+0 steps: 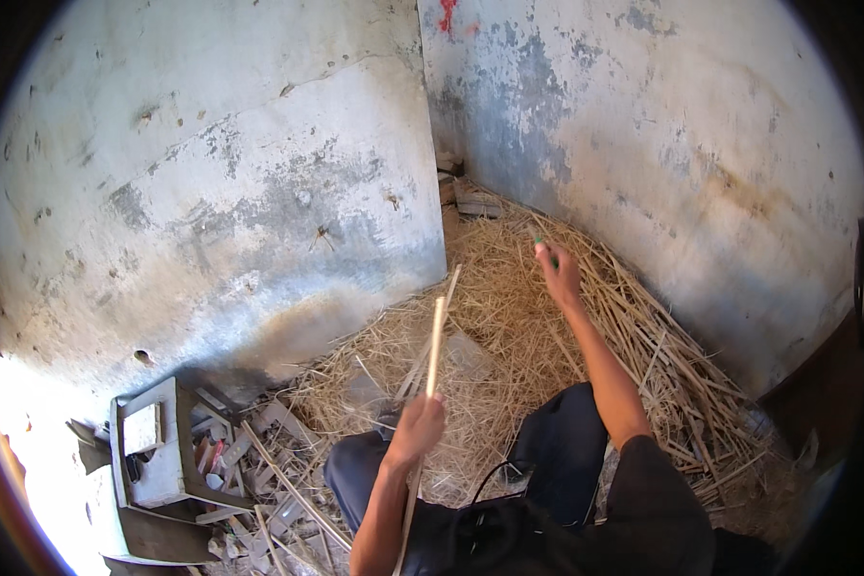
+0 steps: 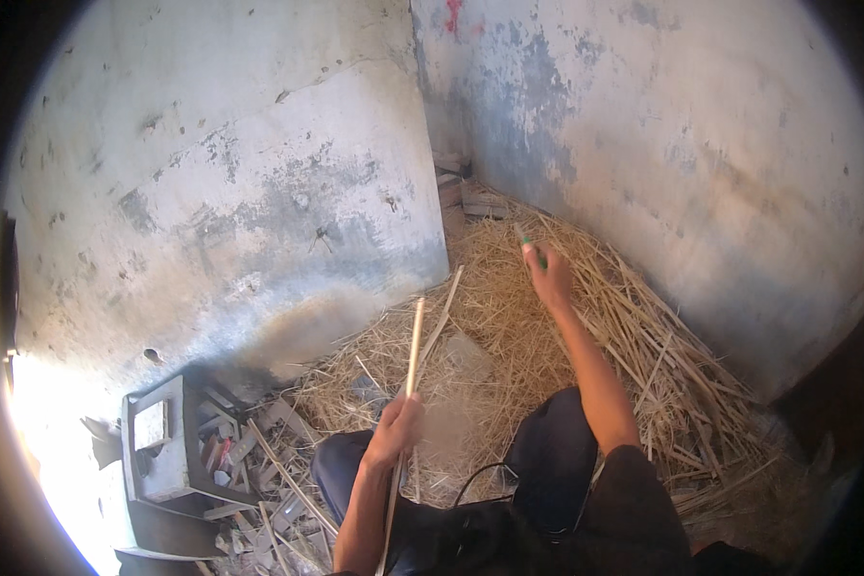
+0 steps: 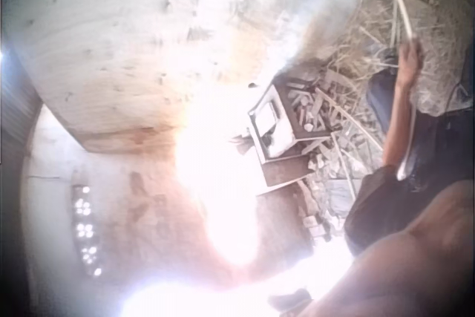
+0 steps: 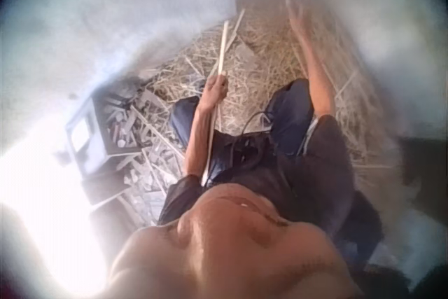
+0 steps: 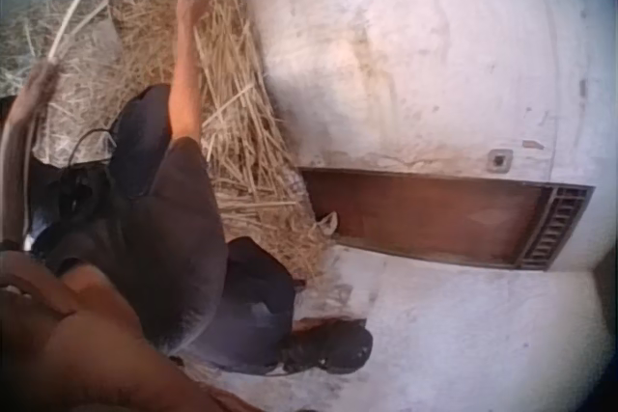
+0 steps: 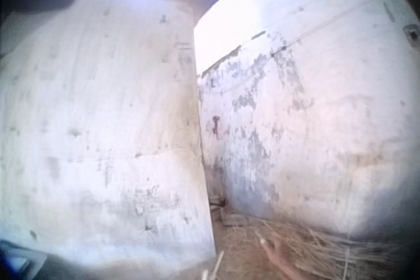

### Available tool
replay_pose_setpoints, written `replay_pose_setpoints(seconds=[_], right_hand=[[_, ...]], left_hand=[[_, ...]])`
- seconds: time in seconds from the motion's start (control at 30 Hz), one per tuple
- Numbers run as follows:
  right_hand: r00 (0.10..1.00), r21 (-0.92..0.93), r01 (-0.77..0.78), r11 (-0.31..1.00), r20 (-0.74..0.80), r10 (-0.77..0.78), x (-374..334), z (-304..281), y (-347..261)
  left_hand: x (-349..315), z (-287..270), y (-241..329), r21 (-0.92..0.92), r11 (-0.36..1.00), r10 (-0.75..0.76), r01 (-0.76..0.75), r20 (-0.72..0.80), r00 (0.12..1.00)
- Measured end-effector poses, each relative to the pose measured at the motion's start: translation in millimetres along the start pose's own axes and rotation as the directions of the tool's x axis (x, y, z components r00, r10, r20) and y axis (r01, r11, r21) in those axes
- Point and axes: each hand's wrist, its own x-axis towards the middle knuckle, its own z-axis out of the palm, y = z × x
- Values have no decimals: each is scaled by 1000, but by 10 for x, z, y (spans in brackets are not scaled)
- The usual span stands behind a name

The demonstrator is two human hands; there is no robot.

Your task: The person sits on a bed of straw and uses a green utility knife to shave thin strips from a long, light-colored wooden stick. They hold the stick with their left hand and repeatedly scrape the blade along its length to remove the outer layer.

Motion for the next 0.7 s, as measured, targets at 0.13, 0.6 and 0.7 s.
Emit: replay_pose_setpoints(seconds=[0.13,0.6,0.7], right_hand=[[964,-39,183,982,202,-172,-332,145,-208],[699,62,641,765,365,-615,-765,367,-1034],[691,60,669,740,317,-650,-756,347,-1031]], left_hand=[[96,102,18,17,999,51,-49,-114,992],[117,128,54,133,988,97,-78,-143,985],[157,115,-18,216,972,134,-90,-196,971]])
